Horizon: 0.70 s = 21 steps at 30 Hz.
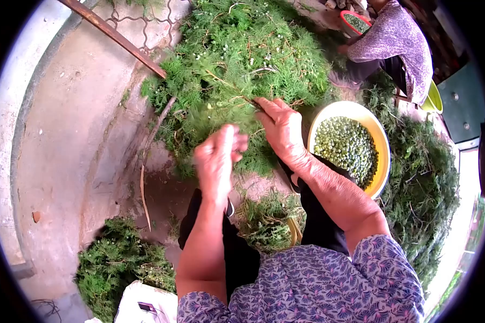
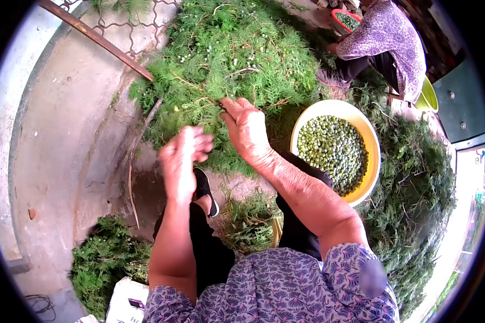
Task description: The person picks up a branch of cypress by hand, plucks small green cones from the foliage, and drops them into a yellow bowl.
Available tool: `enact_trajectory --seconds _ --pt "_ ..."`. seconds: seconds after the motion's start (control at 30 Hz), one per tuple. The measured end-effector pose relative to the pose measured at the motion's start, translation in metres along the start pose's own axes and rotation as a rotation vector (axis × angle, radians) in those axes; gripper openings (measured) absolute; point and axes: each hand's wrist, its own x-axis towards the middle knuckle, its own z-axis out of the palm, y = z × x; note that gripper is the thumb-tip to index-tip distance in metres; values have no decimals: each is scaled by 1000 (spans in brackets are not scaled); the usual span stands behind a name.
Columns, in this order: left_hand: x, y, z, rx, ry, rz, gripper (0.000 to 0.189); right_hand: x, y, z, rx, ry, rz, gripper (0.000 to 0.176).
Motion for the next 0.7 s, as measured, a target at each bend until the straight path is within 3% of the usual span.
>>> enact_trajectory --seconds 0.03,0.1,0.17,0.3,0.37,0.43,0.47,0.5,0.57,0.7 --pt "7 -8 4 -34 -2 -37 24 -5 -3 5 31 22 -21 35" --pt "28 -20 22 -79 -32 102 19 -2 1 -5 -11 28 -95 35" --pt "30 -9 17 -267 121 217 16 -16 -10 3 18 -25 -85 37" --pt "35 -6 1 -406 306 64 8 -34 -10 15 84 -99 -218 43" --pt "37 -5 -4 -438 327 78 4 -38 -14 17 108 -148 -196 41" --pt "39 -3 -10 -513 288 95 5 -35 -19 16 201 -153 -293 35" --pt "40 -3 -10 -485 359 121 6 -34 -21 15 131 -75 -327 25" --pt "40 -4 -11 -481 357 121 6 -32 -26 14 133 -72 -325 25" --pt "37 -8 -11 -360 217 302 6 -23 -35 10 381 17 -219 20" --pt "29 -8 -4 -186 68 342 7 -5 -38 12 359 -30 -239 17"
